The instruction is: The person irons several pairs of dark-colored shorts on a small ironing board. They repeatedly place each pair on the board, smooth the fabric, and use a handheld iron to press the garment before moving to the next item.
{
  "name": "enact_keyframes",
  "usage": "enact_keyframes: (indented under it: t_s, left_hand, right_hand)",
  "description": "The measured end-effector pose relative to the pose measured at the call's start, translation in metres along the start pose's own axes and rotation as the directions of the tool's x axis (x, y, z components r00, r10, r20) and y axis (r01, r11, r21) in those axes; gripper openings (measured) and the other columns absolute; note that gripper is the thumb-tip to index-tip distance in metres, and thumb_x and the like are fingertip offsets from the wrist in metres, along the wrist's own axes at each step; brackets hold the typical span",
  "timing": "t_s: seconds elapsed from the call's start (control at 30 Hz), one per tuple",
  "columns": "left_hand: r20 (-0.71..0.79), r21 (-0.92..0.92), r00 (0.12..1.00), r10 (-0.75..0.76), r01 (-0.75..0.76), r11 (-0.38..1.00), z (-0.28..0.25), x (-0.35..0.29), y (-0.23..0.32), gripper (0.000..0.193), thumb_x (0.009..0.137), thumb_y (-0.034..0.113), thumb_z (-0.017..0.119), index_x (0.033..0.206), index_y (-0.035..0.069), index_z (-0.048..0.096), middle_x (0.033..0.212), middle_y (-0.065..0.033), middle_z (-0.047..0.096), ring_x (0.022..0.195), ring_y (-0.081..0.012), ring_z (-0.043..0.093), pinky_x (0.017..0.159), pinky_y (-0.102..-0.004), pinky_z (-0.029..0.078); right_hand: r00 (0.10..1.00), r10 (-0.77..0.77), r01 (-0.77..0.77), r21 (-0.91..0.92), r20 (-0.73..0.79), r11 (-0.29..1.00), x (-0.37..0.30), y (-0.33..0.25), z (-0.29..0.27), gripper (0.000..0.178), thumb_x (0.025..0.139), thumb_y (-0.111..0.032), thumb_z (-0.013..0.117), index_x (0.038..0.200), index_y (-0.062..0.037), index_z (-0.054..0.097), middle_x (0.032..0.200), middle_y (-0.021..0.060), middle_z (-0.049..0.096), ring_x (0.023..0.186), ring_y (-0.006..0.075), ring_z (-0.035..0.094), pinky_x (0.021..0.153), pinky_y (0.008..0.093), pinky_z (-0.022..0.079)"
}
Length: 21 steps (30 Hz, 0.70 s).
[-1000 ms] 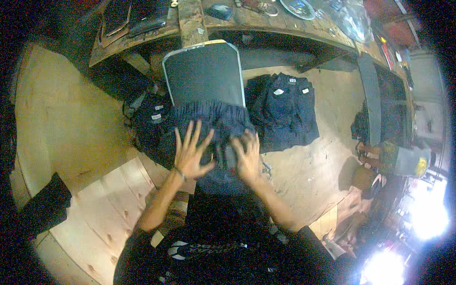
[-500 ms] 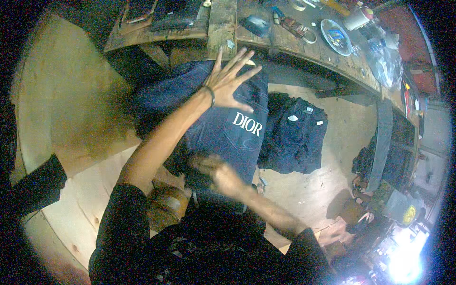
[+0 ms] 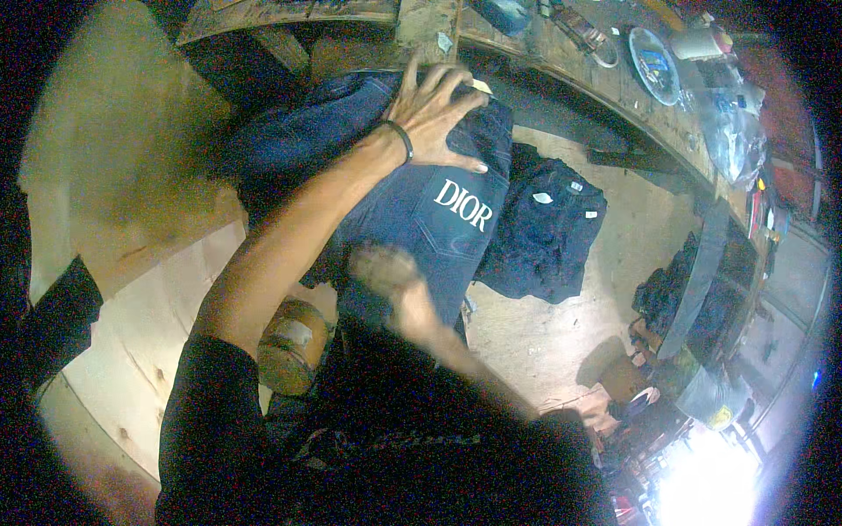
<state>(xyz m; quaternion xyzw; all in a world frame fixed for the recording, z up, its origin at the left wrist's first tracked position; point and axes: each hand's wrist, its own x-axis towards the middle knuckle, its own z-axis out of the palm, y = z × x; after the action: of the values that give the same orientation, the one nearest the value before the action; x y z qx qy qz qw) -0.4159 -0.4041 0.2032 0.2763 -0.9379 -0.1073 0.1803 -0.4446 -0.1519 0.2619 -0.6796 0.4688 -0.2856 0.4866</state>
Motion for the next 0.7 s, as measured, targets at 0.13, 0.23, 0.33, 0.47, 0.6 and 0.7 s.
enact_keyframes:
  t_s: [0.13, 0.23, 0.33, 0.47, 0.6, 0.7]
  left_hand:
    - [0.038, -0.052, 0.999, -0.015, 0.017, 0.999, -0.003, 0.001, -0.002, 0.108, 0.065, 0.093, 0.074, 0.146, 0.021, 0.064, 0.150, -0.0151, 0.052, 0.150, -0.0382, 0.040, 0.126, -0.0758, 0.013]
    - [0.055, -0.056, 0.998, -0.044, 0.047, 0.997, -0.003, -0.001, -0.001, 0.111, 0.066, 0.090, 0.076, 0.150, 0.019, 0.061, 0.151, -0.0163, 0.053, 0.151, -0.0382, 0.039, 0.125, -0.0731, 0.017]
    - [-0.012, 0.041, 0.999, -0.042, 0.043, 0.998, 0.004, -0.005, 0.001, 0.106, 0.069, 0.092, 0.073, 0.145, 0.018, 0.065, 0.146, -0.0150, 0.055, 0.146, -0.0370, 0.041, 0.121, -0.0693, 0.024]
    - [-0.022, 0.061, 1.000, -0.009, 0.010, 0.998, 0.003, -0.006, 0.000, 0.090, 0.074, 0.095, 0.065, 0.113, 0.015, 0.081, 0.135, -0.0094, 0.064, 0.130, -0.0324, 0.053, 0.107, -0.0602, 0.036]
    - [0.085, 0.157, 0.993, 0.079, -0.091, 0.983, -0.032, -0.006, -0.012, 0.088, 0.075, 0.098, 0.059, 0.096, 0.016, 0.085, 0.116, -0.0028, 0.074, 0.119, -0.0275, 0.059, 0.100, -0.0541, 0.039]
    - [-0.078, 0.386, 0.992, -0.099, 0.121, 0.914, -0.059, -0.014, -0.014, 0.080, 0.073, 0.091, 0.068, 0.098, 0.018, 0.083, 0.120, -0.0029, 0.073, 0.119, -0.0288, 0.059, 0.097, -0.0517, 0.042]
  right_hand:
    - [0.995, 0.085, -0.090, 0.077, 0.061, 0.993, -0.013, 0.004, -0.003, 0.061, 0.082, -0.017, 0.079, 0.141, -0.0072, 0.071, 0.151, 0.0177, 0.066, 0.143, 0.0373, 0.060, 0.125, 0.0507, 0.041]
    - [0.988, 0.127, -0.136, 0.097, 0.092, 0.986, -0.036, 0.004, 0.015, 0.062, 0.080, -0.016, 0.081, 0.141, -0.0071, 0.072, 0.154, 0.0171, 0.064, 0.145, 0.0376, 0.057, 0.126, 0.0495, 0.040]
    - [0.938, 0.046, -0.093, 0.121, 0.343, 0.988, -0.049, 0.012, 0.020, 0.059, 0.078, -0.010, 0.080, 0.136, -0.0025, 0.073, 0.157, 0.0172, 0.061, 0.148, 0.0355, 0.055, 0.127, 0.0473, 0.038]
    - [0.993, 0.090, -0.089, 0.019, -0.082, 0.996, -0.065, 0.011, 0.025, 0.069, 0.078, -0.016, 0.084, 0.144, -0.0063, 0.069, 0.157, 0.0163, 0.062, 0.148, 0.0356, 0.056, 0.127, 0.0515, 0.037]
    - [0.998, 0.061, -0.063, 0.109, 0.019, 0.992, -0.104, -0.015, 0.053, 0.076, 0.079, -0.021, 0.091, 0.150, -0.0076, 0.066, 0.160, 0.0124, 0.060, 0.151, 0.0331, 0.053, 0.128, 0.0556, 0.036]
    - [0.973, 0.211, -0.196, 0.143, -0.096, 0.970, -0.125, -0.016, 0.068, 0.075, 0.082, -0.015, 0.084, 0.153, -0.0045, 0.062, 0.160, 0.0170, 0.059, 0.149, 0.0377, 0.054, 0.127, 0.0515, 0.037]
